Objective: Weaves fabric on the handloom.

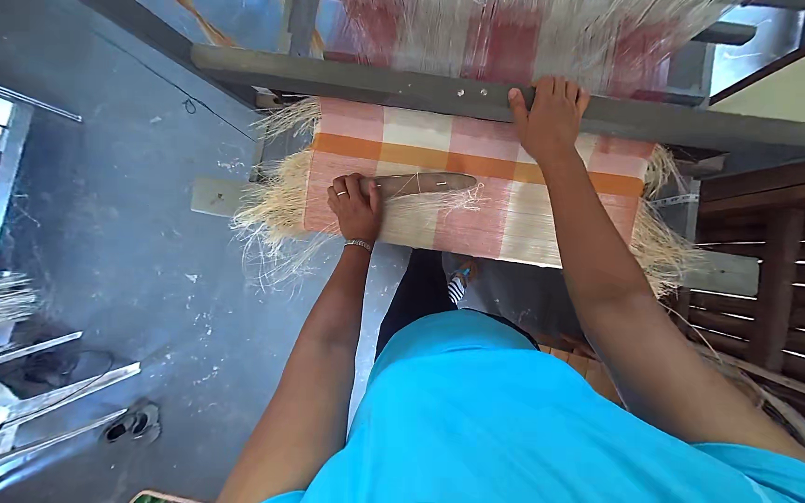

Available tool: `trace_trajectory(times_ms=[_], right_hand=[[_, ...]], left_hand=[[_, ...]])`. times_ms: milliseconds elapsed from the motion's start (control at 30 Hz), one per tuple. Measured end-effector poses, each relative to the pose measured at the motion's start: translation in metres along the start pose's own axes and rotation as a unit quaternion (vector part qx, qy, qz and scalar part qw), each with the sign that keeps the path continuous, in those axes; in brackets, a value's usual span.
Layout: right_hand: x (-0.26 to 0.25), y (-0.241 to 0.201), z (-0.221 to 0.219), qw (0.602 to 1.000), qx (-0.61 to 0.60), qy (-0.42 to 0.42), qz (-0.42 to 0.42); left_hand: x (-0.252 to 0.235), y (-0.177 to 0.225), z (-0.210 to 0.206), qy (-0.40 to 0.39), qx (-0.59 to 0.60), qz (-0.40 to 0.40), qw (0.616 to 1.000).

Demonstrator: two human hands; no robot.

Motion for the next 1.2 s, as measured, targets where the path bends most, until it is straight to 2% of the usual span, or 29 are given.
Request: trace_trajectory(times_ms=[167, 400, 500, 600, 667, 833, 1200], right_hand=[[0.0, 0.003, -0.001, 0.999, 0.007, 0.022, 0.03], [0.005, 0.008, -0.001, 0.997, -0.03, 0.021, 0.074], [0.017, 0.007, 0.003, 0.985, -0.1, 0.059, 0.127], [0.053, -0.005, 0.014, 0.952, -0.217, 0.132, 0.168], [0.084, -0.011, 0.008, 0.944, -0.272, 0.123, 0.144], [0.132, -0.009, -0.05, 0.913, -0.393, 0.062, 0.087], [0.132, -0.009, -0.079, 0.908, -0.416, 0.043, -0.009]], left_hand=[[0.002, 0.002, 0.001, -0.002, 0.013, 0.002, 1.0], [0.01, 0.014, 0.002, -0.027, 0.02, -0.126, 0.991], [0.011, 0.015, -0.001, -0.036, 0.011, -0.13, 0.991], [0.009, 0.014, -0.002, -0.036, 0.008, -0.116, 0.993], [0.008, 0.015, -0.001, -0.041, 0.009, -0.106, 0.993], [0.005, 0.014, 0.0, -0.038, 0.02, -0.076, 0.996], [0.004, 0.011, -0.001, -0.017, 0.058, -0.088, 0.994]])
Point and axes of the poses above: each hand's wrist, its own x-axis away from the middle knuckle, its own z-axis out of the back of the hand, y = z × x, the point moved 7 cm from there along -x, towards the middle knuckle, and after that the axes turned 10 degrees about z, right-handed, at the moved point
